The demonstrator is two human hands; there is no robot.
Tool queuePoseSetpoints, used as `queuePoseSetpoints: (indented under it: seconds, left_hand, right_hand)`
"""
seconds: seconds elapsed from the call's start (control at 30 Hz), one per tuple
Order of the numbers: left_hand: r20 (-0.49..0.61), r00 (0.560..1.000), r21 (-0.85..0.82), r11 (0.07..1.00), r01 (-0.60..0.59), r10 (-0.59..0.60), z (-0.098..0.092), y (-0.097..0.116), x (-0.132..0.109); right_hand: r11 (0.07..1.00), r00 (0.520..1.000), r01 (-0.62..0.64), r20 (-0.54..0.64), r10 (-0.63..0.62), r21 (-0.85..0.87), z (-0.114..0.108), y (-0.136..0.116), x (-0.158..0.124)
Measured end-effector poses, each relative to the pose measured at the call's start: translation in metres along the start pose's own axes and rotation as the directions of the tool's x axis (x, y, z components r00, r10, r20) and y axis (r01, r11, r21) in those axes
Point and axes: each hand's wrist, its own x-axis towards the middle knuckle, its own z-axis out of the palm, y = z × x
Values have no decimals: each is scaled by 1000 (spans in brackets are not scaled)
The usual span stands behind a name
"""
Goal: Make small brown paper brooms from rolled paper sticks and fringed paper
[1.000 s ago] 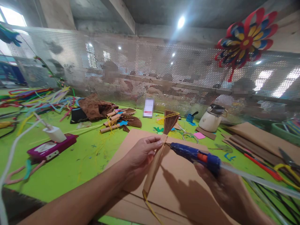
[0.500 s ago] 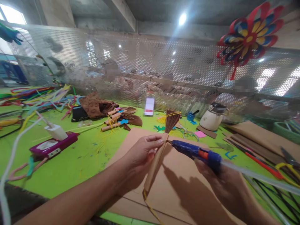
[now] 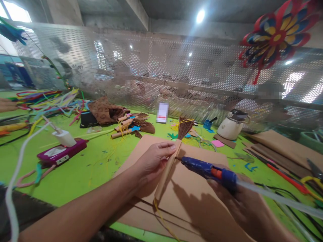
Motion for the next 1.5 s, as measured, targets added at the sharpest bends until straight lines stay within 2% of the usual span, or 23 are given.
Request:
queuePoseSetpoints:
  seconds: [0.13, 0.33, 0.6, 1.03, 1.33, 1.5]
  left_hand:
    - [10, 1000, -1, 1000, -5, 5, 0, 0, 0]
    - [4, 1000, -1, 1000, -2, 2, 1, -2, 1]
    - [49, 999, -14, 1000, 11, -10, 0, -5, 1]
    - [59, 998, -18, 1000, 9, -8, -2, -4, 2]
    - [114, 993, -40, 998, 38, -34, 0, -4, -1]
    - [150, 989, -18, 1000, 15, -12, 1, -4, -2]
  right_hand:
    - [999, 999, 0, 46, -3, 55, -2, -5, 0]
    - [1000, 999, -19, -45, 20, 23, -1, -6, 3]
    - [997, 995, -71, -69, 73, 28, -1, 3, 10]
    - [996, 997, -45, 62, 40, 74, 2, -2, 2]
    - [989, 993, -96, -51, 102, 112, -1, 2, 8]
    - [975, 975, -194, -87, 204, 109, 0, 10, 9]
